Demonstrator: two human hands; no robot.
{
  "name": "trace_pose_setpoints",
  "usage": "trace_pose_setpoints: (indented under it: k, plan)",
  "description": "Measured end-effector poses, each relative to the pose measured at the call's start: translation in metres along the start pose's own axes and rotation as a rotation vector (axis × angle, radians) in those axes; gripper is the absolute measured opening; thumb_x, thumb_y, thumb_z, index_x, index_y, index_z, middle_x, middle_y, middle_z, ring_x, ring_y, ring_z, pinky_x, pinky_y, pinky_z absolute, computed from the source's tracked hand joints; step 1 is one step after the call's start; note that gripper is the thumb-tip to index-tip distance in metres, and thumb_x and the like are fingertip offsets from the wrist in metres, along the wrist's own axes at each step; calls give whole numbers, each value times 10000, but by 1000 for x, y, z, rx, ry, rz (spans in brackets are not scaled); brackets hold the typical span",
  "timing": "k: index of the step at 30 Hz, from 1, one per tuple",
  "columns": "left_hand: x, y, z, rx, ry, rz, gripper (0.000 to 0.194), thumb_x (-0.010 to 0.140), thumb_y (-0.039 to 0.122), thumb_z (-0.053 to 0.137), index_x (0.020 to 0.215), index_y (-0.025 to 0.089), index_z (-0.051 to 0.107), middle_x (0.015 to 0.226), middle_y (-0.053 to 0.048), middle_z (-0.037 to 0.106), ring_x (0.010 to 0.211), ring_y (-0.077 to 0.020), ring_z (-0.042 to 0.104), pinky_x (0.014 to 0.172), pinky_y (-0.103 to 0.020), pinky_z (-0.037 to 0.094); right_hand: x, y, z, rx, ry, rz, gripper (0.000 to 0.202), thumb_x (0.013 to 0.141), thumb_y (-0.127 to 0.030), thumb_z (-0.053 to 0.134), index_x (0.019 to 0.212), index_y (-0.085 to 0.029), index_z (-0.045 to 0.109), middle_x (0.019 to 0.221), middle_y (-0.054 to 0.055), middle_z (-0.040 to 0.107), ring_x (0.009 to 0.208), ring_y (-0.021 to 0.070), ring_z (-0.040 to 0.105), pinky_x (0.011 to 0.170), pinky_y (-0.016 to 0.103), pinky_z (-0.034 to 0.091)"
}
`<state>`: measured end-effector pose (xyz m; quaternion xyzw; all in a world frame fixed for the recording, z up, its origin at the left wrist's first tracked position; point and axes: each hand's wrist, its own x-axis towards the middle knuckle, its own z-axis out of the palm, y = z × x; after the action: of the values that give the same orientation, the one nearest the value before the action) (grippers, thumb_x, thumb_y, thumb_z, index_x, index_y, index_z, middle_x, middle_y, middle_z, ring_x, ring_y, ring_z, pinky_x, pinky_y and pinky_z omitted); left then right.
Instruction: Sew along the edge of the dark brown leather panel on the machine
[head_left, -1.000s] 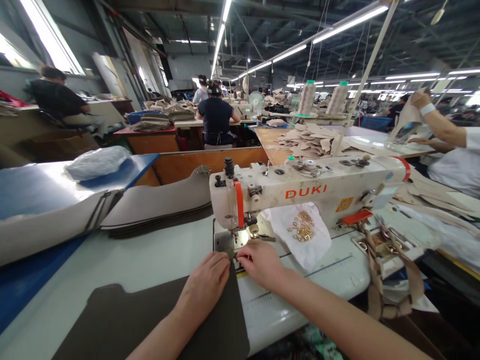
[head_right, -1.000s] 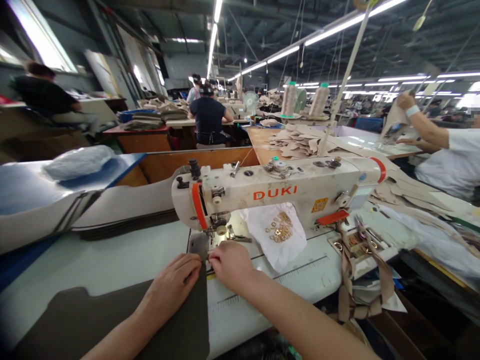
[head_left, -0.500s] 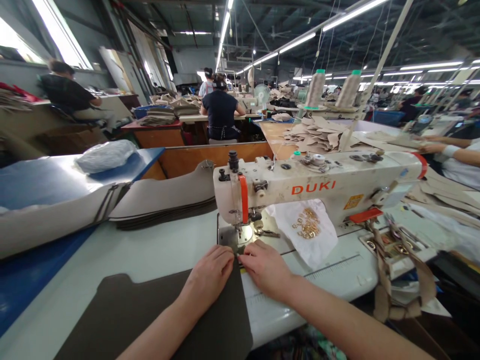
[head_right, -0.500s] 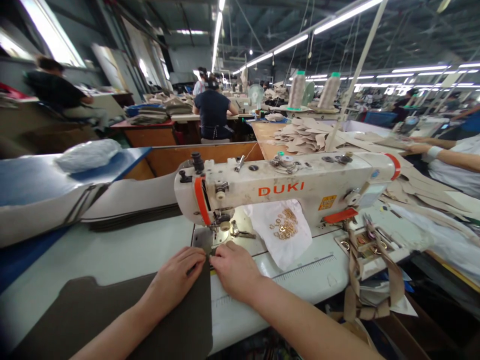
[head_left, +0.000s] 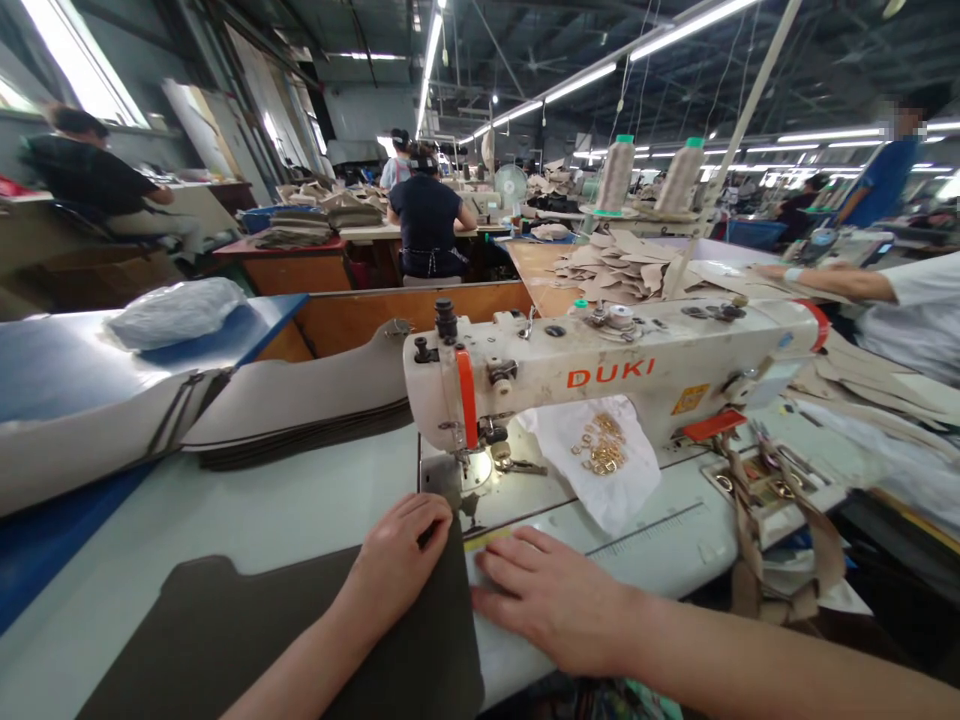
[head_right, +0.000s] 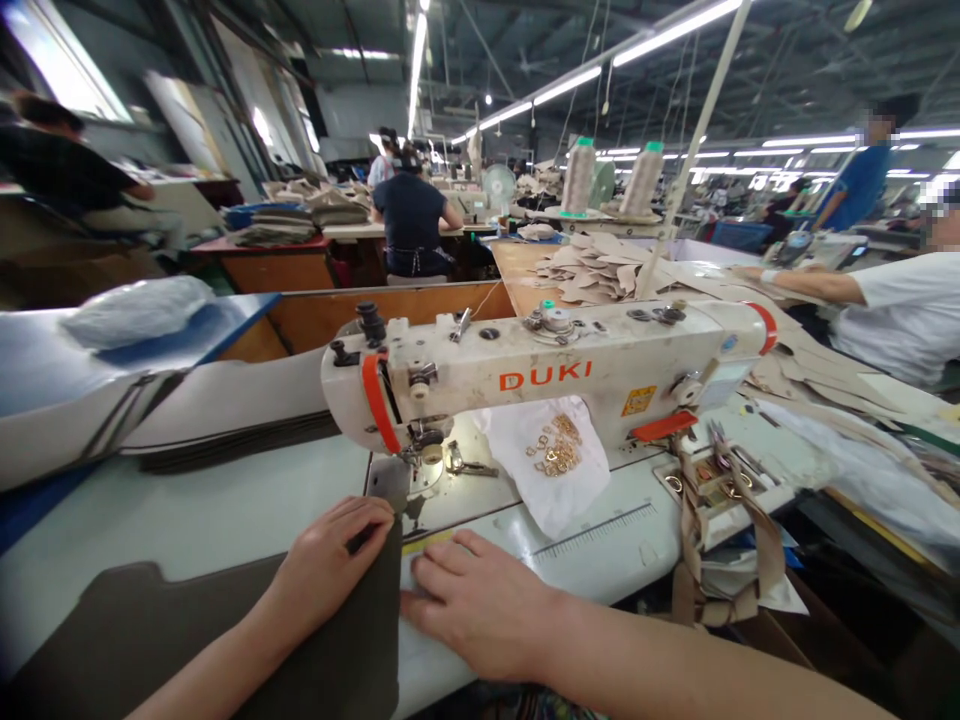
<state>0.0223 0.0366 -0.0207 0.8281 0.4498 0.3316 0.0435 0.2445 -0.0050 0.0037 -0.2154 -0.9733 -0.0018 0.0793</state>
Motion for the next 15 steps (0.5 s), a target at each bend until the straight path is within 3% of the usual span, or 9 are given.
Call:
trace_pose_setpoints:
  k: [6, 9, 15]
  plan:
    - [1, 0, -2, -18, -8, -24, 196, 836, 183, 462, 707, 220, 605, 740, -6, 700, 710, -153, 662, 690, -263, 546, 18, -5, 19, 71, 162, 121, 208, 923, -345, 483, 912, -163, 584, 1007, 64, 611, 1054, 220, 478, 1004, 360, 334]
    - [0, -2, -1, -6, -29, -22, 194, 842, 188, 462, 710, 221, 601, 743, -9, 700, 714, -155, 658, 694, -268, 547, 24, -8, 27, 81, 225, 158, 166, 890, -303, 541, 932, -146, 575, 1025, 73, 608, 1057, 214, 482, 1007, 358, 343]
    - [4, -7, 0, 58, -130, 71, 177, 835, 143, 454, 722, 217, 568, 726, -15, 682, 706, -176, 647, 687, -304, 550, 26, -12, 41, 68, 214, 45, 141, 936, -230, 480, 968, -150, 592, 1110, 82, 621, 1020, 190, 521, 904, 320, 419]
